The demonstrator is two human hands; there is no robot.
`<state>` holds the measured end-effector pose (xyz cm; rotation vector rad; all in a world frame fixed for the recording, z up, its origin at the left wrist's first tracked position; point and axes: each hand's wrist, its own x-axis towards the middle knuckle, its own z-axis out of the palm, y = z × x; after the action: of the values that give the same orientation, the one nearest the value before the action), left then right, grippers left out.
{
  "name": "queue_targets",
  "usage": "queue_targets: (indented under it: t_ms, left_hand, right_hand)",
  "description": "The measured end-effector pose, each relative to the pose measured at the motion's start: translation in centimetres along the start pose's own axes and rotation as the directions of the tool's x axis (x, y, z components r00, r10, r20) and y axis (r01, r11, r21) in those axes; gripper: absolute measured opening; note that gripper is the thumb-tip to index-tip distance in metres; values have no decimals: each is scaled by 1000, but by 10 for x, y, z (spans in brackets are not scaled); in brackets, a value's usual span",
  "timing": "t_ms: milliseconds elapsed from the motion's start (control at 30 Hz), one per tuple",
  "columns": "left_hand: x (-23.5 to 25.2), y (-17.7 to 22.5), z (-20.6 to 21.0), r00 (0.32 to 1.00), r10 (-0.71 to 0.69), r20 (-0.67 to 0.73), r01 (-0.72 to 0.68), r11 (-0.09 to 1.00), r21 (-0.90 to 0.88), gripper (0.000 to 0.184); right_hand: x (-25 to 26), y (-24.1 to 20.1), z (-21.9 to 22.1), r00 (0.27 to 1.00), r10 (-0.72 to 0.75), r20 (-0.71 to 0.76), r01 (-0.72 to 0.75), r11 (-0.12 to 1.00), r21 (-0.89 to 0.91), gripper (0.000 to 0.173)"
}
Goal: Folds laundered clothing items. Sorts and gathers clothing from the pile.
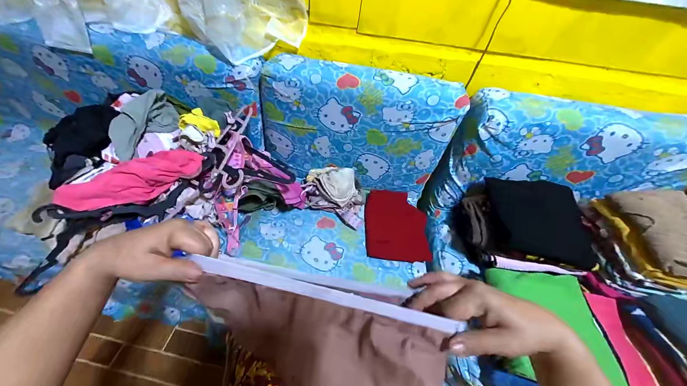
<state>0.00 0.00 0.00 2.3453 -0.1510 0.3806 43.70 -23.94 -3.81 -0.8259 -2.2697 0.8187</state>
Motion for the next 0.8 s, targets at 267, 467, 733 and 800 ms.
queue_targets:
  t_ms: [267, 467, 733, 800]
  left_hand:
    - [11, 6, 2, 944, -129, -304, 277, 811, 516, 42]
    - [-17, 48, 43, 927, 109, -359, 223, 609, 761, 37]
    - [-99, 47, 176, 945, -314, -93, 314, 790, 527, 13]
    - [-112, 38, 197, 925, -377, -43, 356, 827, 436, 9]
  right_hand:
    - [35, 20, 7, 848, 91, -522, -327, 865, -381, 39]
    - [27, 7, 56, 808, -271, -523, -298, 577, -760, 21]
    - [-36, 47, 191, 985, -39, -171, -94, 708, -700, 19]
    - [-41, 55, 209, 992, -31, -121, -49, 795, -605, 18]
